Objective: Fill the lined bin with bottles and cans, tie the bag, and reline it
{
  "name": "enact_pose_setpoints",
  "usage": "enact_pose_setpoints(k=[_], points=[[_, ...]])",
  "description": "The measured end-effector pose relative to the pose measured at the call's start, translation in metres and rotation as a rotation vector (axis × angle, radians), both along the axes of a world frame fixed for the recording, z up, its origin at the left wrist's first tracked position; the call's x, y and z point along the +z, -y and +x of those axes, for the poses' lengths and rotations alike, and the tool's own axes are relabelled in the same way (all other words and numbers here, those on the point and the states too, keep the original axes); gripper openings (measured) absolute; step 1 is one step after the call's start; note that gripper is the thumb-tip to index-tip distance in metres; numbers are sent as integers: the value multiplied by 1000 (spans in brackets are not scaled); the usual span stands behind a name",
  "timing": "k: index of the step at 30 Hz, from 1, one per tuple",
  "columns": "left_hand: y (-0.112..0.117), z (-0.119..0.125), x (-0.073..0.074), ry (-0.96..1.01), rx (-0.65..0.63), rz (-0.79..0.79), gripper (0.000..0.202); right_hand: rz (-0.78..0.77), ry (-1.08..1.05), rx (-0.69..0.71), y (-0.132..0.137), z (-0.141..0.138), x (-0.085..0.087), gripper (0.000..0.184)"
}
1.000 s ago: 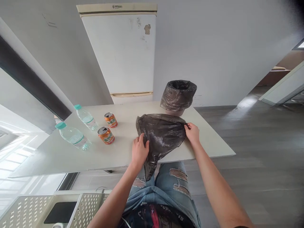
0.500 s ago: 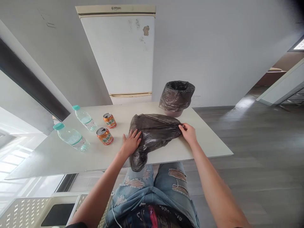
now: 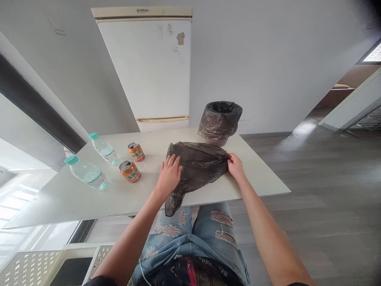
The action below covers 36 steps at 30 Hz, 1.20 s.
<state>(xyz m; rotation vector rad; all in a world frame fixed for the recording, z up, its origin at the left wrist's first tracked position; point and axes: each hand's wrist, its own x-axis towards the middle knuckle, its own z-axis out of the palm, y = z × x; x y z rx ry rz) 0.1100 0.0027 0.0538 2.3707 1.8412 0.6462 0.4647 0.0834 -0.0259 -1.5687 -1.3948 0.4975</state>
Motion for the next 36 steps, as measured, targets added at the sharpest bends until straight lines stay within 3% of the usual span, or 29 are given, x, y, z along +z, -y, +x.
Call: enact_pose_setpoints(k=[6, 9, 12, 15, 17, 19, 21, 24, 30, 36], points=[[-19, 91, 27, 75, -175, 62, 53, 34, 47, -59, 6, -4, 7, 42], [-38, 140, 37, 220, -262, 9, 51, 37, 152, -18, 8, -4, 11, 40], [-60, 180, 39, 653, -276, -180, 48, 36, 183, 12, 10, -6, 14, 44], [-77, 210, 28, 1311, -110, -335, 45, 35, 187, 29, 13, -10, 17, 51], [-85, 223, 17, 1687, 13, -350, 44, 31, 188, 54, 14, -12, 18, 54], [-93, 229, 7, 1903, 65, -330, 47, 28, 193, 82, 15, -14, 19, 55], [-101, 228, -2, 1977, 37, -311, 50, 26, 202, 107, 15, -16, 20, 56], [-115, 213, -15, 1972, -10, -356, 56, 20, 223, 140, 16, -16, 20, 59], [-125, 177, -43, 1961, 31, -416, 66, 5, 247, 144, 17, -15, 17, 59], [-125, 165, -50, 1984, -6, -386, 68, -15, 270, 113, 15, -13, 14, 55]])
